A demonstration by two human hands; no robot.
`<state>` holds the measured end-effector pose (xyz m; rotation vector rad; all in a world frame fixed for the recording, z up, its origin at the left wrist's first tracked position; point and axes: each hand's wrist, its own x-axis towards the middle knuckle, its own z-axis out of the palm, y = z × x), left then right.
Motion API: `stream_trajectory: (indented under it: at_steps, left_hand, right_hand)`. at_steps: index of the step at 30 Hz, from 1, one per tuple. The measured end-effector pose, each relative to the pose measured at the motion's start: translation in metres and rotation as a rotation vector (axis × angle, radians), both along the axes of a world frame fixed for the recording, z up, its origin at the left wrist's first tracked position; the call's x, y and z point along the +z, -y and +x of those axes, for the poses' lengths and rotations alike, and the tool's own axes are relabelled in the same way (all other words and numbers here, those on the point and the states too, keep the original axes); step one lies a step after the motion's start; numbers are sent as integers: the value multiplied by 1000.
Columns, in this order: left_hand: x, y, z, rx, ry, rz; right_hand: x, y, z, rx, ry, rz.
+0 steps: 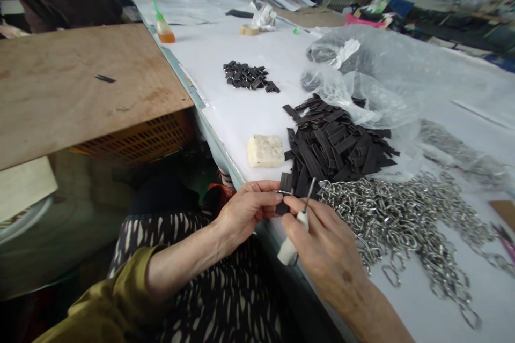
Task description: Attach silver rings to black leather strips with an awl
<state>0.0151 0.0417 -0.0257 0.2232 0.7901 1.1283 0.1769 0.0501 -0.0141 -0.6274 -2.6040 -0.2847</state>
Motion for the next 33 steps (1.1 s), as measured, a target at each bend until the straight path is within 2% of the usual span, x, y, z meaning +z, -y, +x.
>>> stream_trajectory:
  at_steps: [4, 10, 14, 17, 21, 25, 33]
  left_hand:
    - [-2, 2, 1, -14, 71, -36]
    - [-6, 1, 4, -42, 92, -23]
    - [-3, 2, 5, -16, 19, 57]
    - [-2, 3, 6, 18, -26, 156]
    - [-3, 5, 4, 68, -74, 243]
    - [-3, 7, 1, 57, -115, 307]
    - [0, 6, 4, 16, -191, 262]
  right_hand:
    - [-4, 1, 4, 6, -149, -66]
    - [2, 10, 0, -137, -297, -314]
    - [14, 12, -13, -344, -473, -471]
    - [27, 5, -23, -471, -509, -571]
    - [35, -11, -28, -451, -490, -687]
    - [31, -19, -27, -464, -490, -722]
    - [23, -16, -23, -518, -506, -771]
